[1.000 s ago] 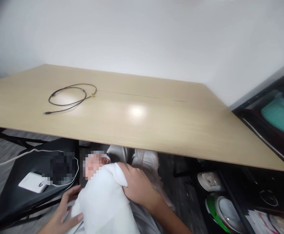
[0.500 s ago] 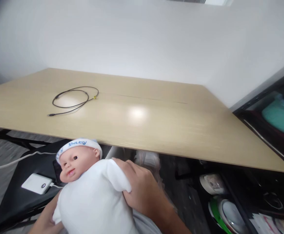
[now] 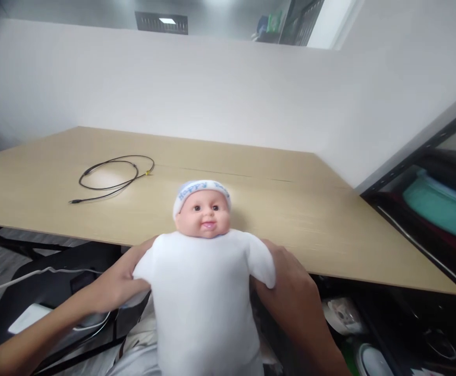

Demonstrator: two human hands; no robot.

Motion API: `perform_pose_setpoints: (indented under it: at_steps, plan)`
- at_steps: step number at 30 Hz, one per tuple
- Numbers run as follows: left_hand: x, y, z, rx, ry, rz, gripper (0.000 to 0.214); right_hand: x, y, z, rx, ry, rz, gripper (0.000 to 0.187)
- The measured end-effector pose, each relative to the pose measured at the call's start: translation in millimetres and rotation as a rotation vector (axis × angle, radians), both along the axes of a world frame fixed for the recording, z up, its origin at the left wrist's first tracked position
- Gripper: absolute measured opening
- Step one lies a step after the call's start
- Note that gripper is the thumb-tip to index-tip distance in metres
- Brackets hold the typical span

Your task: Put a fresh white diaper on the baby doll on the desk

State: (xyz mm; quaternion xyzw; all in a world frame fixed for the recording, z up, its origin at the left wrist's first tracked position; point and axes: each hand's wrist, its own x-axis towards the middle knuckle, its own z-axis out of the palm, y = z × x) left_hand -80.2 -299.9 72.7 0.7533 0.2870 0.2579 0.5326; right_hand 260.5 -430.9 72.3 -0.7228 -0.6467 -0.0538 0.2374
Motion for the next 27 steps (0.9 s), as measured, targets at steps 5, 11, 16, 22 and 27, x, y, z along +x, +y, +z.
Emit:
perform_pose_setpoints:
  at_steps: [5,11,16,22,27]
  plan:
    - [36.8,69.1,11.2,0.035,0.150,-0.094,0.057,31.9,33.9,-9.8,-0.107,0.065,-0.108,0.041]
    - [54.1,140.8,15.4,0.260,0.448,-0.070,0.045,53.8,97.6,-18.6,-0.185,0.015,-0.045,0.031]
    - [55.3,174.1,0.0,0.598,0.704,0.054,0.043,54.3,140.5,-23.7,-0.190,-0.033,-0.060,0.029]
    - [64.1,212.9,-27.8,0.712,0.703,0.214,0.035,65.9,194.3,-35.9,-0.148,-0.107,-0.070,0.042]
    - [81.4,254.2,-49.2,0.803,0.689,0.372,0.042,85.6,245.6,-46.6,-0.099,-0.198,-0.047,0.048]
